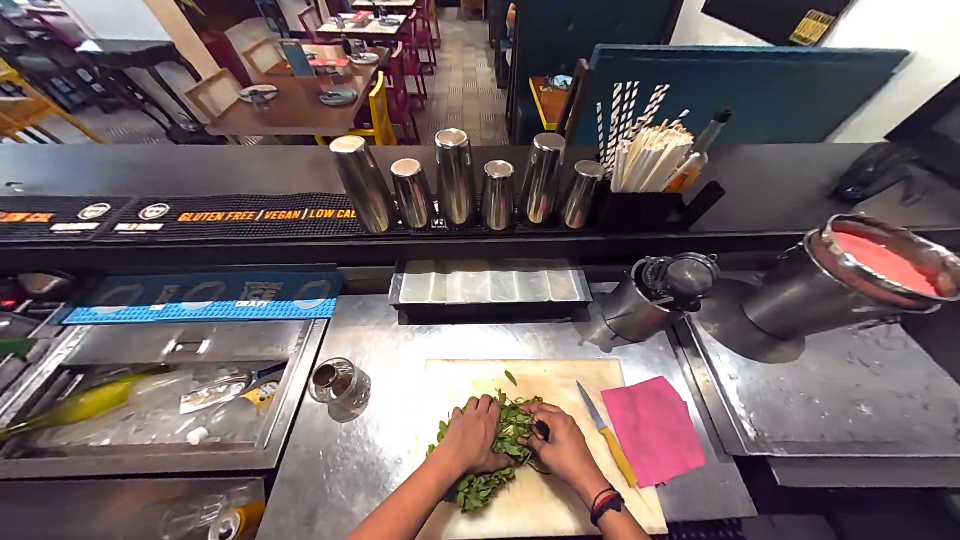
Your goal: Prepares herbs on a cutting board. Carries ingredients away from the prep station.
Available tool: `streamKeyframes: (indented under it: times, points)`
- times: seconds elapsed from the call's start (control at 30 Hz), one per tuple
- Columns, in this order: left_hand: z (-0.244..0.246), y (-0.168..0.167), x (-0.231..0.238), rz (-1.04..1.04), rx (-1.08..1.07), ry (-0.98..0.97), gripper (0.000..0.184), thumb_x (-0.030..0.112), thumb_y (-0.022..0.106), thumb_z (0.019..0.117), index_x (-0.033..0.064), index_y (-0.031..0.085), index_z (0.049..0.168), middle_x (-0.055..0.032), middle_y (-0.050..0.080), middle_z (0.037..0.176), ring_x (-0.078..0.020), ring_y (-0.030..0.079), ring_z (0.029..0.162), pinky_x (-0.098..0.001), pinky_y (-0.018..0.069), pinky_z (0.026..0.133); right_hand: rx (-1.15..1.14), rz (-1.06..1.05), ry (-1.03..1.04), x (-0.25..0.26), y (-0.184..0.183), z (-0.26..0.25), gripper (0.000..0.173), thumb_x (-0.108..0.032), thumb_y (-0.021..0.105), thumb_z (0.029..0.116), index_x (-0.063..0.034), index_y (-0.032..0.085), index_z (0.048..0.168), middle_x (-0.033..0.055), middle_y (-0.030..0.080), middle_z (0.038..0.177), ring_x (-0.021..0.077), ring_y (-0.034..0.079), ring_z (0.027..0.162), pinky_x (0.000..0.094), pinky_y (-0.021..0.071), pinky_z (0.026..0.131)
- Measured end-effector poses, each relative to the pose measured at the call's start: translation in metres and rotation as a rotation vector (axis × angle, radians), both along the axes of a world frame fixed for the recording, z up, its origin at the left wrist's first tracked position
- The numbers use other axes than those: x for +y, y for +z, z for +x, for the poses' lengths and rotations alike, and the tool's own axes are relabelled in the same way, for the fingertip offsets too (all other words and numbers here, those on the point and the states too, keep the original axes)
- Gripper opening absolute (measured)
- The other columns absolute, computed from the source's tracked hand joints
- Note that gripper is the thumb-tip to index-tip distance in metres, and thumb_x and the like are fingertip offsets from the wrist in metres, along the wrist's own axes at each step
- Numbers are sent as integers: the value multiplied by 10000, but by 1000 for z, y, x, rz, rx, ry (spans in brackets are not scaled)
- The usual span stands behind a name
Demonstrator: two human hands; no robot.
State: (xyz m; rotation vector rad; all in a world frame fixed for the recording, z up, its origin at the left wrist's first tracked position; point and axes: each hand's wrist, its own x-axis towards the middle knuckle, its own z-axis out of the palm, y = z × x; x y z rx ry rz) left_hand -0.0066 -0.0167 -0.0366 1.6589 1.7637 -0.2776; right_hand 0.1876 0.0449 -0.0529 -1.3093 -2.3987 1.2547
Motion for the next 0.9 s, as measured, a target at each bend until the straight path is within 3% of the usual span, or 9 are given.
streamKeyframes:
  times: [0.17, 0.23, 0.3, 0.47, 0.57, 0.63, 0.77, 0.83, 0.9]
  points:
    - [1, -3, 5, 3, 18, -22, 952, 552, 776, 818, 8, 395, 1501, -209, 386, 1544, -449, 403, 1397, -646, 470, 980, -38, -1, -7, -6, 4, -1, 221, -238, 756, 858, -88, 734, 1018, 5, 628, 1403, 183, 546, 1336, 443, 452, 1101]
    - [1, -3, 7, -6, 14, -31, 949, 548, 777, 823, -11, 398, 1491, -225, 391, 1533, -460, 411, 1385, -647, 478, 966, -3, -9, 14, -9, 6, 5, 261, -256, 733, 895, -75, 713, 1081, 26, 569, 1474, 194, 506, 1381, 447, 433, 1129]
    - [1, -1, 7, -17, -5, -18, 932, 533, 781, 825, -13, 411, 1483, -227, 410, 1513, -460, 425, 1373, -647, 482, 965, 59, -10, 16, -13, 5, 12, 237, -188, 702, 911, -47, 695, 1101, 61, 523, 1522, 201, 474, 1421, 413, 423, 1159]
    - [9, 18, 18, -66, -83, 24, 885, 530, 766, 839, -13, 440, 1457, -241, 424, 1497, -459, 429, 1378, -651, 483, 980, 213, 54, -122, -11, 10, 22, 193, 41, 625, 843, -18, 694, 1013, 81, 613, 1400, 172, 614, 1237, 347, 531, 1027]
    - [17, 13, 22, -76, -50, 40, 931, 542, 759, 840, -12, 397, 1496, -248, 390, 1532, -467, 408, 1399, -666, 470, 989, 196, 70, -176, -4, 12, 24, 238, -6, 608, 896, -31, 705, 1111, 78, 656, 1321, 153, 654, 1139, 326, 549, 981]
    - [20, 7, 23, -77, -25, 40, 962, 552, 764, 830, -11, 379, 1508, -245, 378, 1544, -467, 399, 1407, -665, 464, 995, 132, 59, -175, -1, 10, 26, 297, -75, 603, 946, -38, 670, 1233, 93, 634, 1351, 168, 642, 1165, 334, 528, 1013]
    - [15, 1, 24, -84, -39, 44, 994, 587, 764, 827, -16, 367, 1510, -247, 361, 1556, -472, 385, 1418, -670, 460, 1001, 112, 214, -264, -20, 24, 21, 252, -101, 578, 969, -27, 663, 1195, 155, 551, 1453, 245, 593, 1278, 398, 512, 1062]
    - [14, -1, 27, -105, -50, 47, 1001, 593, 760, 831, -17, 357, 1516, -247, 351, 1562, -469, 375, 1426, -675, 458, 1002, 170, 304, -319, -36, 33, 22, 267, -80, 581, 962, -20, 688, 1199, 163, 604, 1378, 268, 622, 1236, 436, 542, 1027]
    - [14, 0, 30, -118, -64, 47, 1009, 586, 761, 839, -28, 348, 1525, -259, 347, 1566, -479, 372, 1428, -688, 455, 1001, 145, 208, -346, -52, 43, 27, 305, -160, 554, 1007, -42, 677, 1260, 61, 710, 1146, 166, 700, 994, 382, 602, 868]
